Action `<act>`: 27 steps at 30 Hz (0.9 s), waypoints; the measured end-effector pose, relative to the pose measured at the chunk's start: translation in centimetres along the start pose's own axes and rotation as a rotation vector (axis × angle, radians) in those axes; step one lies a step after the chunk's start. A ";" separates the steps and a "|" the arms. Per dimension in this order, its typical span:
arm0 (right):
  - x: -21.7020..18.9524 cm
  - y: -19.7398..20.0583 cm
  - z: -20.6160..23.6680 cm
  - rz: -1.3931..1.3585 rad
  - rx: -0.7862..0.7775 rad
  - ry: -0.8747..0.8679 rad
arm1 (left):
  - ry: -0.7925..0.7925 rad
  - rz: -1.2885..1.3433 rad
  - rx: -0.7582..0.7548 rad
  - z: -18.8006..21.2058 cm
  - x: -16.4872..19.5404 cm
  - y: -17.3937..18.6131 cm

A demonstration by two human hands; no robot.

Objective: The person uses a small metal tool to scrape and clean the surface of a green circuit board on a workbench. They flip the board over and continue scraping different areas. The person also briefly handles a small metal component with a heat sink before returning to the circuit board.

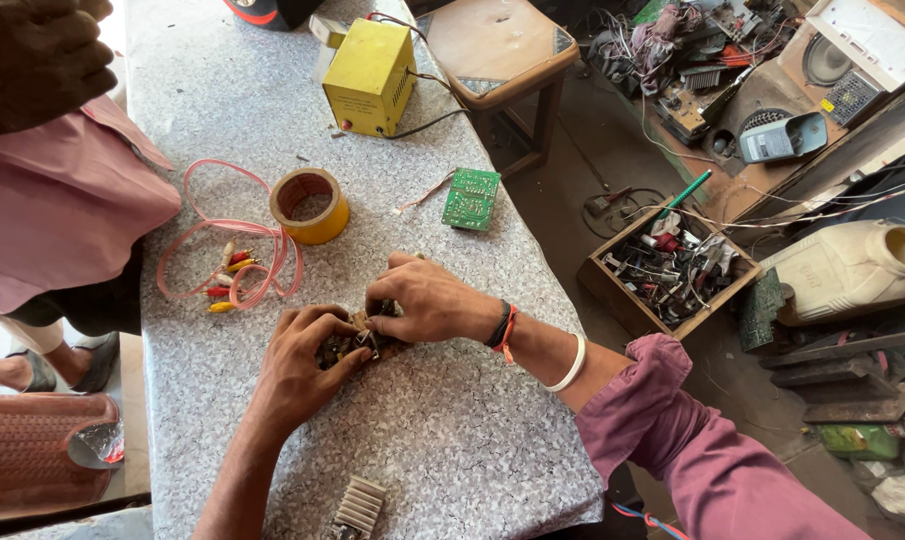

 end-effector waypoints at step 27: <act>-0.5 0.5 0.4 0.062 0.069 0.039 | -0.003 -0.003 -0.005 0.0 0.1 0.0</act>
Point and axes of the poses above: each hand's wrist, its own z-axis away from the middle knuckle, its own y-axis out of the back of the hand, x = y × z, the point moved 8 cm from there along -z, towards the middle knuckle, and after that the axes turned 10 degrees about -x, right-handed, at the moved point
